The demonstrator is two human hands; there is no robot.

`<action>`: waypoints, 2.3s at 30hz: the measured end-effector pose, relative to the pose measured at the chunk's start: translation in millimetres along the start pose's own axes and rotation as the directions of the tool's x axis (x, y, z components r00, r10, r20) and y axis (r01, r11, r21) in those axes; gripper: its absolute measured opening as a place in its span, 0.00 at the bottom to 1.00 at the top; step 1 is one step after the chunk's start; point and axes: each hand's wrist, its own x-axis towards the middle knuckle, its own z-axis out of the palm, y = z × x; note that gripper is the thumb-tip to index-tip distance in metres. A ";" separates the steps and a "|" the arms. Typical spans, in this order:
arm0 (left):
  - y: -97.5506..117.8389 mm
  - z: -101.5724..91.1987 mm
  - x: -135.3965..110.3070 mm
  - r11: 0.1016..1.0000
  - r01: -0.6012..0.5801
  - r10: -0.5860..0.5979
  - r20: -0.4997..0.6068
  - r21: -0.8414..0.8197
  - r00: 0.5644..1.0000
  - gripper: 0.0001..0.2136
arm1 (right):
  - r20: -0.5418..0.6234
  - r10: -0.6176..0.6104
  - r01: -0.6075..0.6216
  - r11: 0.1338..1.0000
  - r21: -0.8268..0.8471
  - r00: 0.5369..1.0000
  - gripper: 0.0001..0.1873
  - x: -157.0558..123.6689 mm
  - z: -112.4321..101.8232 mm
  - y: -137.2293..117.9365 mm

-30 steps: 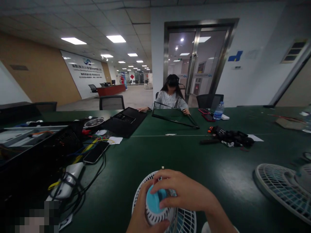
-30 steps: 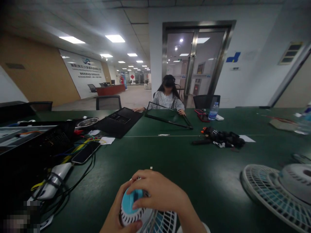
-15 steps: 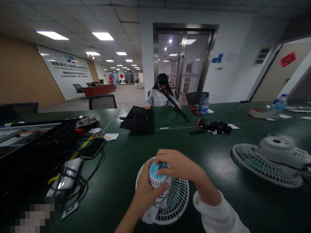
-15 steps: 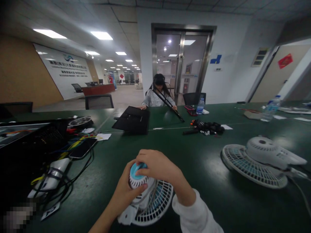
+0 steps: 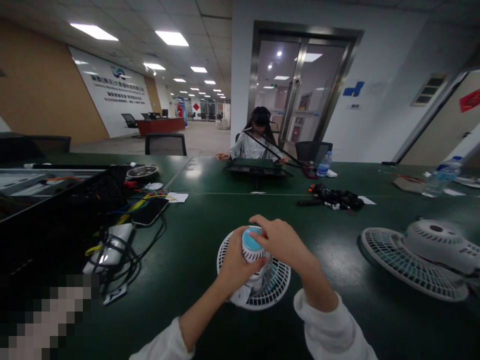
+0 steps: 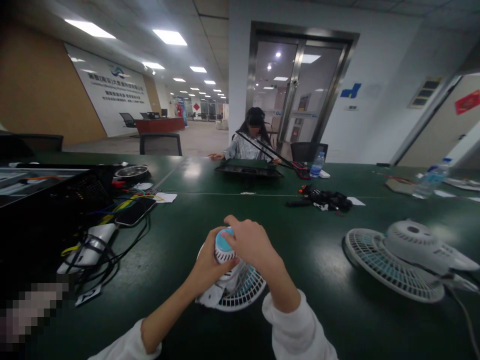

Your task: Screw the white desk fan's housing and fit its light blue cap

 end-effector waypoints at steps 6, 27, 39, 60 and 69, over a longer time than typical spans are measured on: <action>-0.4 -7.7 4.7 0.999 0.038 -0.037 0.081 -0.012 0.996 0.30 | 0.090 -0.316 0.294 0.935 0.198 0.945 0.17 0.4 -10.7 30.8; -3.2 -7.5 7.3 0.998 0.046 -0.044 0.068 -0.034 0.997 0.29 | 0.172 -0.368 0.253 0.846 0.469 0.914 0.16 23.9 -2.7 49.5; -6.5 -5.5 6.6 0.999 0.030 -0.028 0.061 -0.023 0.998 0.31 | -0.120 -0.158 0.168 0.983 0.078 0.980 0.07 17.9 13.4 11.4; -1.4 -7.6 4.3 0.999 0.022 -0.020 0.054 -0.034 0.998 0.30 | 0.039 -0.398 0.375 0.890 0.261 0.917 0.18 2.9 -3.7 29.6; -4.6 -7.4 4.8 1.000 0.022 -0.021 0.071 -0.012 0.997 0.30 | 0.082 -0.426 0.386 0.873 0.298 0.901 0.18 9.1 -7.3 34.8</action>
